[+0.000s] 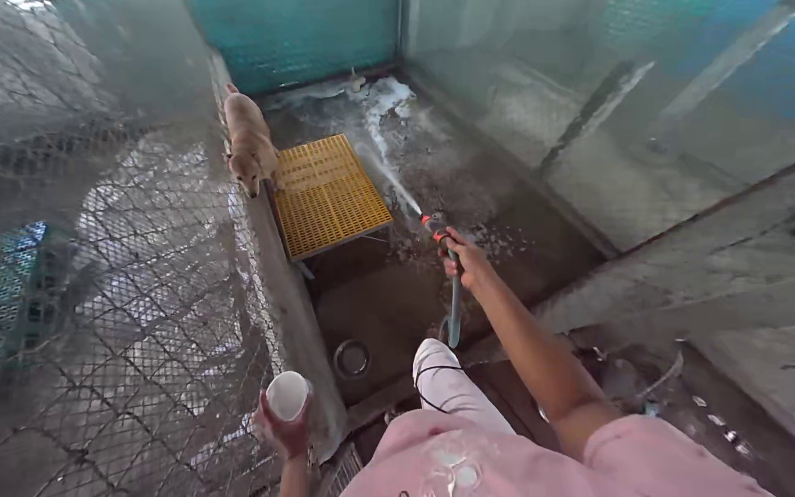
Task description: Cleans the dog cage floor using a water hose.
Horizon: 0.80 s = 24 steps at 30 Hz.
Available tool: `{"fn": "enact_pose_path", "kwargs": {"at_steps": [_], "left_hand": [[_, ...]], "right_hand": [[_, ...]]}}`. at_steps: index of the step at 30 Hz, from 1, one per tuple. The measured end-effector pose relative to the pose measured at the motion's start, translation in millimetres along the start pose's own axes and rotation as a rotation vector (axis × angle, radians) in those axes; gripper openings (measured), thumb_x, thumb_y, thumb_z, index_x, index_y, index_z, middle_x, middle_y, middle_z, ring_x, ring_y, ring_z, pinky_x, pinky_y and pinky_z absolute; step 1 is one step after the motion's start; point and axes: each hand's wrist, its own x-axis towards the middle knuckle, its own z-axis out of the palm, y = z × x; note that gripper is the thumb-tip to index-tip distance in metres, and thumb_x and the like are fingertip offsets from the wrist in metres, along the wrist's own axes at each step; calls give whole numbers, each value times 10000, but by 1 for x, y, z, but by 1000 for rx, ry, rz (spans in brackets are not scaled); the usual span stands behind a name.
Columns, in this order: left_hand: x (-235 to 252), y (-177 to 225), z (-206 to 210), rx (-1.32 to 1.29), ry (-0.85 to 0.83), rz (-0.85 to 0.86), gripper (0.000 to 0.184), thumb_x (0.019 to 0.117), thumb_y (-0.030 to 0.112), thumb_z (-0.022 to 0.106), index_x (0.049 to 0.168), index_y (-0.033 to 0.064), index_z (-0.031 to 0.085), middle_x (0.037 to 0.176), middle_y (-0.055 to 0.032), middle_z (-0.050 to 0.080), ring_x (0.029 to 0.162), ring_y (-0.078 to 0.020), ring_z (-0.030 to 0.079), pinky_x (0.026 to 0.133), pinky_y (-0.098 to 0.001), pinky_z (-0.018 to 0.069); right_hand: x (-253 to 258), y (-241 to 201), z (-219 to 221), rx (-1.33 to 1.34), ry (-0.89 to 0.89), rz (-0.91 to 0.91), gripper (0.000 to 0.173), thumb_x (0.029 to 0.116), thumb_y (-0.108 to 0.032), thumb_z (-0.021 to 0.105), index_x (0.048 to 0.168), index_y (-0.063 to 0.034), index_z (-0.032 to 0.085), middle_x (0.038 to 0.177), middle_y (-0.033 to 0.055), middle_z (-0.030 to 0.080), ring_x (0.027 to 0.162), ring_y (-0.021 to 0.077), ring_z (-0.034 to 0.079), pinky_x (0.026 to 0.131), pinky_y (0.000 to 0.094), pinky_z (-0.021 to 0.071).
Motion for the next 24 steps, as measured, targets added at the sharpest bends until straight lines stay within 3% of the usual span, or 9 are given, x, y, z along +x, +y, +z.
{"fn": "enact_pose_path", "kwargs": {"at_steps": [6, 20, 24], "left_hand": [[0, 4, 8, 5, -36, 39, 1126, 623, 351, 875, 1485, -153, 355, 1430, -449, 418, 1348, -575, 418, 1158, -585, 332], [8, 14, 30, 40, -87, 44, 1136, 612, 357, 883, 1495, -132, 360, 1445, -435, 416, 1360, -581, 402, 1161, -601, 316], [11, 22, 41, 4, -80, 72, 1132, 617, 347, 878, 1491, -143, 350, 1447, -434, 410, 1360, -555, 414, 1168, -562, 329]], "right_hand": [[-6, 1, -13, 8, -5, 1, 428, 1125, -191, 415, 1553, -201, 410, 864, 58, 570, 461, 62, 409, 401, 190, 353], [22, 8, -41, 55, -29, 26, 451, 1120, -162, 429, 1569, -186, 401, 882, 87, 614, 430, 58, 410, 380, 183, 353], [26, -2, -45, 48, -40, 32, 442, 1124, -183, 420, 1566, -202, 406, 911, 80, 616, 441, 56, 401, 392, 188, 348]]}}
